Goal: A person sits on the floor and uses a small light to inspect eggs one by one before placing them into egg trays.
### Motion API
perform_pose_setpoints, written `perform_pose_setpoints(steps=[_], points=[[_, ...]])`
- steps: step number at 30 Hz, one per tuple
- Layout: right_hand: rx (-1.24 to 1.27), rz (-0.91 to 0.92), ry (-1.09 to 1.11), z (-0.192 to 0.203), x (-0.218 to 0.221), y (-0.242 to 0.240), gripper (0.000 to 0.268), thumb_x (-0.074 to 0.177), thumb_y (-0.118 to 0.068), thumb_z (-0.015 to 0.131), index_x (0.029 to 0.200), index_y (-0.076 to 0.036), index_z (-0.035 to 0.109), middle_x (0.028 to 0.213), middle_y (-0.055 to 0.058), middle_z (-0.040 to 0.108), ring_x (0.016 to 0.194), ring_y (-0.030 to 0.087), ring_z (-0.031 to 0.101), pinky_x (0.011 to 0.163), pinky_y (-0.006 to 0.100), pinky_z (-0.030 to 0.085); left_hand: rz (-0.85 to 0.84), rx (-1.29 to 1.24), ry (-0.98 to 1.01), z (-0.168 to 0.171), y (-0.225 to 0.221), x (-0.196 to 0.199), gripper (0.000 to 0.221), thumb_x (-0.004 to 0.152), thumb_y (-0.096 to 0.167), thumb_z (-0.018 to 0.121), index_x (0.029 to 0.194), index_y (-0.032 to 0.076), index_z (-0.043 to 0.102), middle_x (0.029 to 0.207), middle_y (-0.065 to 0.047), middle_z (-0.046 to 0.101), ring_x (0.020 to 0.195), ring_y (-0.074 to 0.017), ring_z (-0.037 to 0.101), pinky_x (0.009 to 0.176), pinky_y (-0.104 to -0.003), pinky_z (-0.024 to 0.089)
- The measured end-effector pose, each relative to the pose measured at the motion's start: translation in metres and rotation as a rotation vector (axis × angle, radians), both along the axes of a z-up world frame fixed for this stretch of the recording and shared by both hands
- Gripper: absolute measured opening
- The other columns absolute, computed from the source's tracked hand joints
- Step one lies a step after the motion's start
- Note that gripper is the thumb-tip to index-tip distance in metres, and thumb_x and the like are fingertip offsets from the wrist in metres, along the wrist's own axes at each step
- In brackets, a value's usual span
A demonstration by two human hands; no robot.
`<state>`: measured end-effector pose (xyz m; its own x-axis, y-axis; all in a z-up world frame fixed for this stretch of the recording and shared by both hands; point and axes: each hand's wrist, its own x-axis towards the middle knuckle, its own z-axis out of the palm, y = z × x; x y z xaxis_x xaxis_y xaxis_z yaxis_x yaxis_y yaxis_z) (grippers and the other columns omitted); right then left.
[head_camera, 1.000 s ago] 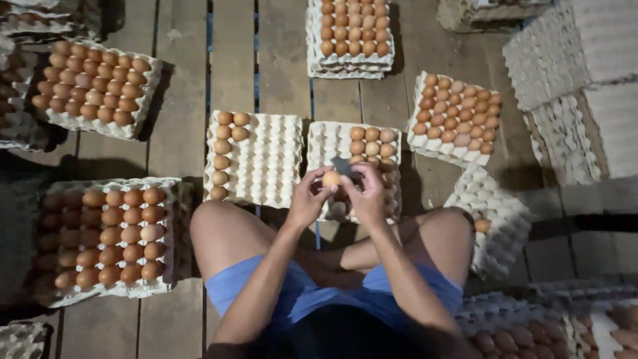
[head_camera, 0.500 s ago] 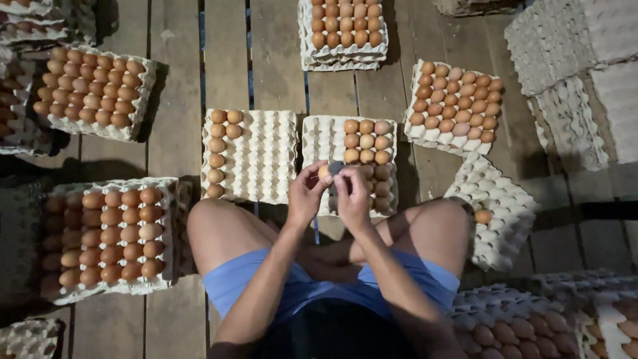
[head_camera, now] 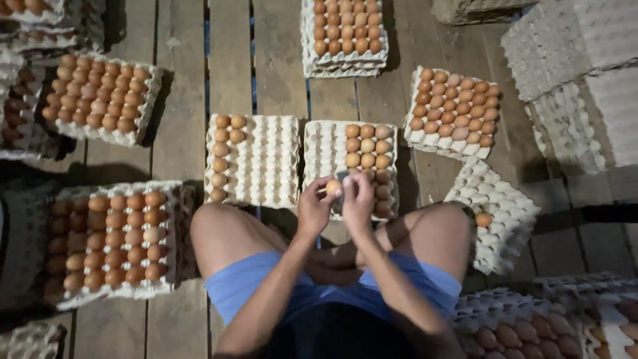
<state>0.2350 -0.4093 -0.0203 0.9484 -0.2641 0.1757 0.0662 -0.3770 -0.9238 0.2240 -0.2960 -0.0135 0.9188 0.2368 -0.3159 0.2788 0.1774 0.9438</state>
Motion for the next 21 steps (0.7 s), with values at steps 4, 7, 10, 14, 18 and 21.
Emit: perform_pose_setpoints(steps=[4, 7, 10, 14, 18, 21], points=[[0.006, 0.126, 0.043, 0.011, -0.025, 0.007, 0.008, 0.099, -0.014, 0.064, 0.092, -0.011, 0.063, 0.080, 0.011, 0.068, 0.077, 0.027, 0.066, 0.073, 0.039, 0.051, -0.018, 0.114, 0.022, 0.004, 0.014, -0.002, 0.039, 0.084, 0.006, 0.083, 0.122, 0.005, 0.074, 0.109, -0.020, 0.074, 0.100, -0.0328, 0.073, 0.087, -0.040, 0.062], [0.022, 0.236, 0.049, 0.011, 0.007, -0.021, 0.012, 0.103, -0.020, 0.061, 0.095, -0.011, 0.060, 0.084, 0.008, 0.063, 0.084, 0.025, 0.063, 0.083, 0.040, 0.050, -0.066, -0.019, 0.033, 0.022, 0.018, -0.006, 0.047, 0.077, 0.004, 0.088, 0.121, 0.005, 0.073, 0.106, -0.018, 0.073, 0.094, -0.0277, 0.073, 0.084, -0.040, 0.063], [0.025, 0.209, 0.124, 0.001, 0.013, -0.026, 0.011, 0.104, -0.020, 0.057, 0.098, -0.011, 0.060, 0.089, 0.013, 0.064, 0.089, 0.031, 0.064, 0.087, 0.044, 0.049, -0.103, -0.011, 0.047, 0.037, 0.009, -0.005, 0.048, 0.077, 0.003, 0.088, 0.123, 0.007, 0.074, 0.107, -0.016, 0.075, 0.095, -0.0285, 0.075, 0.081, -0.038, 0.065], [0.038, 0.212, 0.088, 0.063, -0.011, -0.005, 0.012, 0.101, -0.017, 0.063, 0.090, -0.012, 0.062, 0.080, 0.007, 0.067, 0.081, 0.022, 0.065, 0.081, 0.037, 0.052, -0.041, 0.038, 0.005, 0.045, 0.009, 0.010, 0.041, 0.084, -0.002, 0.079, 0.125, 0.002, 0.071, 0.112, -0.022, 0.072, 0.095, -0.0295, 0.074, 0.082, -0.040, 0.065], [0.043, 0.116, 0.051, 0.059, 0.007, -0.015, 0.011, 0.100, -0.016, 0.065, 0.090, -0.013, 0.064, 0.079, 0.006, 0.070, 0.079, 0.019, 0.065, 0.079, 0.034, 0.053, -0.050, -0.144, 0.013, 0.049, 0.005, 0.003, 0.047, 0.081, -0.001, 0.082, 0.127, 0.003, 0.071, 0.107, -0.018, 0.073, 0.093, -0.0281, 0.075, 0.081, -0.039, 0.066], [0.009, 0.098, 0.012, 0.067, 0.006, -0.011, 0.010, 0.100, -0.014, 0.065, 0.090, -0.013, 0.065, 0.080, 0.007, 0.068, 0.082, 0.022, 0.066, 0.082, 0.036, 0.053, -0.058, -0.099, -0.027, 0.051, 0.003, 0.005, 0.048, 0.081, -0.003, 0.081, 0.128, 0.002, 0.069, 0.110, -0.019, 0.072, 0.096, -0.0299, 0.074, 0.082, -0.040, 0.065]])
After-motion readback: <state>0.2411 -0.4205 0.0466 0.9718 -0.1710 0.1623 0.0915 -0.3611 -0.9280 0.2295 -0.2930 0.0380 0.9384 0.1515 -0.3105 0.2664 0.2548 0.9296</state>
